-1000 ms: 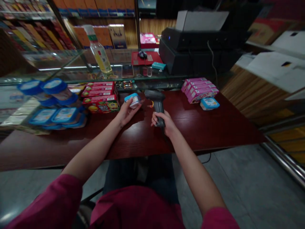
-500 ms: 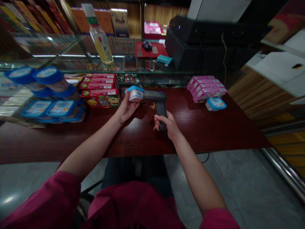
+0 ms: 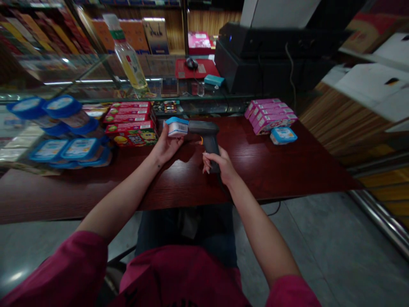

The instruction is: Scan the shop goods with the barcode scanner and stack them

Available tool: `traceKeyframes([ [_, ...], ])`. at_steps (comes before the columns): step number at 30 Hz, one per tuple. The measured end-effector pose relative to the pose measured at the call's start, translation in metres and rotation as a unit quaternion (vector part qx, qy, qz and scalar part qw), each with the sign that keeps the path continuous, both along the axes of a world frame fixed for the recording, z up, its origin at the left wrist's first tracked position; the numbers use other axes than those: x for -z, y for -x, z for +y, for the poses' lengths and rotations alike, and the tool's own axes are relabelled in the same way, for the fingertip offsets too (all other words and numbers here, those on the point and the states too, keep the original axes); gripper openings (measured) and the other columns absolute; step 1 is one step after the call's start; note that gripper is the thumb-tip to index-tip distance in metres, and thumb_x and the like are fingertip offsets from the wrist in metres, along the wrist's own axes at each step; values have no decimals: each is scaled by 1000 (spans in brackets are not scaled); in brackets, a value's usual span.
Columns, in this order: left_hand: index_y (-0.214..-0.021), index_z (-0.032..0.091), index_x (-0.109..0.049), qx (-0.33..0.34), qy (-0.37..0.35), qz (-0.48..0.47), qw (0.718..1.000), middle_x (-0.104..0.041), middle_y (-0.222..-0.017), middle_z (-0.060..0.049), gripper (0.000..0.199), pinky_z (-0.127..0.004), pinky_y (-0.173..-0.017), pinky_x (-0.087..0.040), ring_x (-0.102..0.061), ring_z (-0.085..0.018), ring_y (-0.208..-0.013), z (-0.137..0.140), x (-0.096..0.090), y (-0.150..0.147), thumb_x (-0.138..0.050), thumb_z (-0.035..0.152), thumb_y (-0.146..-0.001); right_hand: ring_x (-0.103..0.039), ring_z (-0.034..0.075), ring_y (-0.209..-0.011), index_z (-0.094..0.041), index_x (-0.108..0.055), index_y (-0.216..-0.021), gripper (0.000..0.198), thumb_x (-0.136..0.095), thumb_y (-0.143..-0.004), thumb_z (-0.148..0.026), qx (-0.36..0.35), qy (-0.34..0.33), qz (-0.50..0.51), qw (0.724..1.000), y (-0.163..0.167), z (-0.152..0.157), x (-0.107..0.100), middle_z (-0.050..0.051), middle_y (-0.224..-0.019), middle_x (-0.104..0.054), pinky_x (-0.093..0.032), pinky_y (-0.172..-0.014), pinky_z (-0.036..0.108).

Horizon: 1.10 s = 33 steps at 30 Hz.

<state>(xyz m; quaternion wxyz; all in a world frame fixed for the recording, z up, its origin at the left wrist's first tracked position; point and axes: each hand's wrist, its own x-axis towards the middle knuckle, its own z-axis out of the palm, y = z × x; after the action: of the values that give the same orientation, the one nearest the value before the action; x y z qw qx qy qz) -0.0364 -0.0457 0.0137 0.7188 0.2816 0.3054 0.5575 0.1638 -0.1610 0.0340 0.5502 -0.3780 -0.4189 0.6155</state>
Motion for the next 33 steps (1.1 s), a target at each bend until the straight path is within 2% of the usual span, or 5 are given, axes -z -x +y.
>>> traceKeyframes([
  [10, -113, 21, -76, 46, -63, 7, 997, -80, -127, -8, 16, -39, -120, -56, -71, -25, -134, -13, -13, 10, -73, 26, -97, -42, 10, -47, -24, -60, -95, 34, -83, -71, -33, 41, 3, 47, 998, -9, 6, 4, -10, -58, -50, -50, -50, 25],
  [16, -120, 29, -81, -66, -130, 104, 984, -81, -129, -3, 42, -41, -122, -51, -70, -27, -136, -49, -48, 35, -91, 18, -81, -43, 11, -49, -23, -63, -92, 32, -83, -69, -31, 32, 14, 49, 998, 5, 0, 2, -8, -59, -49, -49, -50, 27],
  [22, -117, 29, -83, -257, -257, 308, 879, -78, -138, -4, 48, -42, -127, -45, -57, -34, -151, -92, -83, 130, -100, 22, -72, -42, 12, -48, -24, -65, -95, 29, -82, -73, -30, -44, 26, 57, 997, 49, -6, -1, -8, -59, -48, -48, -49, 28],
  [27, -128, 24, -76, -347, -277, 446, 777, -74, -142, -9, 64, -41, -122, -50, -61, -34, -146, -113, -82, 238, -102, 39, -71, -39, 10, -46, -25, -59, -87, 27, -83, -73, -29, -110, 21, 60, 992, 95, -10, -8, -8, -57, -47, -48, -48, 28],
  [33, -122, 25, -79, -363, -248, 521, 732, -76, -137, -10, 58, -45, -130, -41, -59, -36, -146, -127, -74, 308, -101, 28, -68, -41, 10, -46, -25, -58, -87, 30, -83, -72, -30, -174, 17, 50, 983, 156, -9, -7, -8, -58, -51, -50, -48, 27],
])
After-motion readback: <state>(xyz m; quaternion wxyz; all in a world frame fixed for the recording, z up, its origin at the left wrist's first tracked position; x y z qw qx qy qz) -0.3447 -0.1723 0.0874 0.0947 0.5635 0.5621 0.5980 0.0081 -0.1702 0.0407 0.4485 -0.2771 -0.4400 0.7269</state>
